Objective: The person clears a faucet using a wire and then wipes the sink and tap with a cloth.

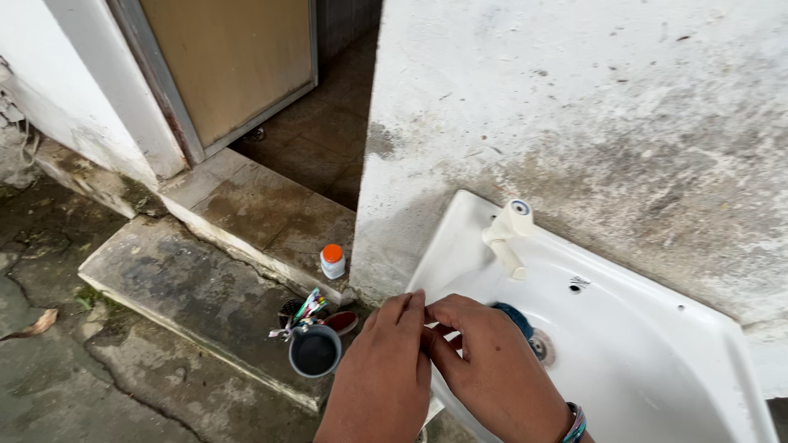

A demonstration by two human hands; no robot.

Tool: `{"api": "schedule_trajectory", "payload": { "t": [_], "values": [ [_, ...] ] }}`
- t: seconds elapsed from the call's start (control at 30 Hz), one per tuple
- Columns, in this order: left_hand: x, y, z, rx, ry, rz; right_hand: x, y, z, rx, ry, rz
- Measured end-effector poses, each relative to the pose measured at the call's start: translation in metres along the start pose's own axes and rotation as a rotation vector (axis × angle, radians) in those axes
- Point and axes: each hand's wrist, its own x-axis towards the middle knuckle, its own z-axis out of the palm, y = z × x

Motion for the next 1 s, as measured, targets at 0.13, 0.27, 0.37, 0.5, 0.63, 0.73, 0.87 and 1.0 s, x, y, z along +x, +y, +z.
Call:
{"api": "schedule_trajectory", "payload": {
  "t": [0.13,0.27,0.37,0.5,0.63,0.73,0.87,1.0],
  "values": [
    [-0.015,-0.052,-0.048,0.017,0.115,0.037,0.014,-0.037,0.053,0.037,0.063,-0.185],
    [-0.016,-0.109,-0.088,0.113,0.184,0.000,0.055,-0.065,0.116,-0.061,0.064,-0.346],
    [-0.018,-0.156,-0.101,0.152,0.206,-0.054,0.086,-0.071,0.163,-0.074,0.081,-0.446],
    [-0.005,-0.216,-0.101,0.225,0.281,-0.077,0.127,-0.071,0.216,-0.044,0.098,-0.521],
    [0.018,-0.270,-0.087,0.242,0.221,-0.189,0.178,-0.053,0.261,-0.035,0.047,-0.535],
    [0.033,-0.314,-0.065,0.179,0.173,-0.296,0.231,-0.021,0.293,0.003,-0.018,-0.510],
    [0.054,-0.377,-0.021,0.025,0.151,-0.398,0.293,0.035,0.333,0.093,-0.115,-0.356],
    [0.066,-0.429,0.019,-0.125,0.096,-0.475,0.339,0.085,0.374,0.045,-0.106,-0.315]
  ]
}}
